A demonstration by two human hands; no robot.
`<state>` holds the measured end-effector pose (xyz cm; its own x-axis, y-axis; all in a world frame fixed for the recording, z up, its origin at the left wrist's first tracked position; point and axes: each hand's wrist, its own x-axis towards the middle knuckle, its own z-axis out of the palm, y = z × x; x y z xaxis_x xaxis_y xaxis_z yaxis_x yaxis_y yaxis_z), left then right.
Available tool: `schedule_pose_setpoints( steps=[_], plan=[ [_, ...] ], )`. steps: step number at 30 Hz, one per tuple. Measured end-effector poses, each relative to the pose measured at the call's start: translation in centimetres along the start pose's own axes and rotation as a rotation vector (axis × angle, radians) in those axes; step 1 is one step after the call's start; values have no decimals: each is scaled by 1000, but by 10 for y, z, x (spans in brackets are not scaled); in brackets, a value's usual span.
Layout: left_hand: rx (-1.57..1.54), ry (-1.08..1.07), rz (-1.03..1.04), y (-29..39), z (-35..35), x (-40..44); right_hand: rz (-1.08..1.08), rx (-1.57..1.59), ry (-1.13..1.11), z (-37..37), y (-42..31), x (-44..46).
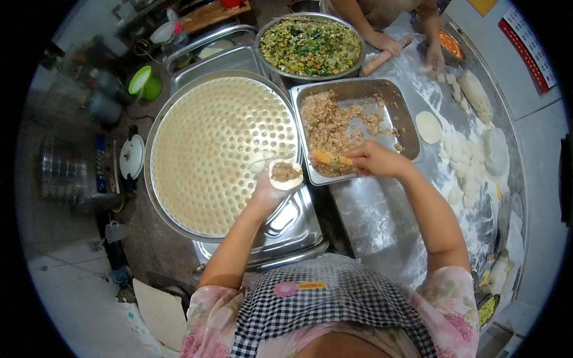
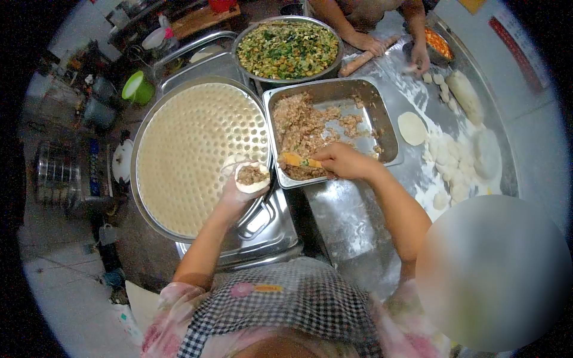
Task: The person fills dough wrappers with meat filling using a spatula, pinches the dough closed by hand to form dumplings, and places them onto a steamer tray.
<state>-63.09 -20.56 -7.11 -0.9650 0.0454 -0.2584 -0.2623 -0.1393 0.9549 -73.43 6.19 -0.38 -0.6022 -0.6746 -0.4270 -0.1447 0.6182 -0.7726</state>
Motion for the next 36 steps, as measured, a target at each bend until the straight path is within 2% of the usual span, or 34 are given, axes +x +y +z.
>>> schedule_pose_setpoints(
  steps=[3, 6, 9, 10, 13, 14, 15, 19, 23, 25, 26, 29, 32, 35, 36],
  plan=[
    [48, -39, 7, 4, 5, 11, 141, 280, -33, -6, -10, -16],
    [1, -96, 18, 12, 16, 22, 109, 444, 34, -7, -12, -32],
    [7, -171, 78, 33, 31, 31, -84, 291, 258, 0, -25, -53],
    [4, -194, 102, 40, 37, 33, -130, 78, 362, 2, -32, -61],
    [-31, -257, 97, 69, 54, 32, -508, -399, 706, 12, -35, -68],
    [-54, -275, 91, 75, 58, 30, -434, -461, 703, 14, -40, -76],
    [-77, -294, 83, 82, 62, 28, -452, -500, 725, 17, -39, -77],
    [154, -370, 267, 99, 66, 21, -488, -623, 757, 19, -36, -80],
    [115, -379, 250, 96, 67, 21, -444, -742, 702, 16, -43, -87],
    [187, -369, 225, 102, 66, 18, -361, -862, 633, 6, -56, -92],
    [127, -371, 193, 102, 66, 18, -320, -921, 598, 0, -64, -96],
    [-88, -356, 135, 99, 61, 19, -273, -832, 542, -27, -83, -116],
    [-323, -315, 156, 98, 56, 14, -421, -435, 633, -22, -67, -108],
    [-496, -361, 163, 87, 63, 9, -47, 166, 512, 16, -78, -88],
    [-466, -369, 138, 84, 64, 9, -66, 345, 506, 29, -73, -78]
  ],
)
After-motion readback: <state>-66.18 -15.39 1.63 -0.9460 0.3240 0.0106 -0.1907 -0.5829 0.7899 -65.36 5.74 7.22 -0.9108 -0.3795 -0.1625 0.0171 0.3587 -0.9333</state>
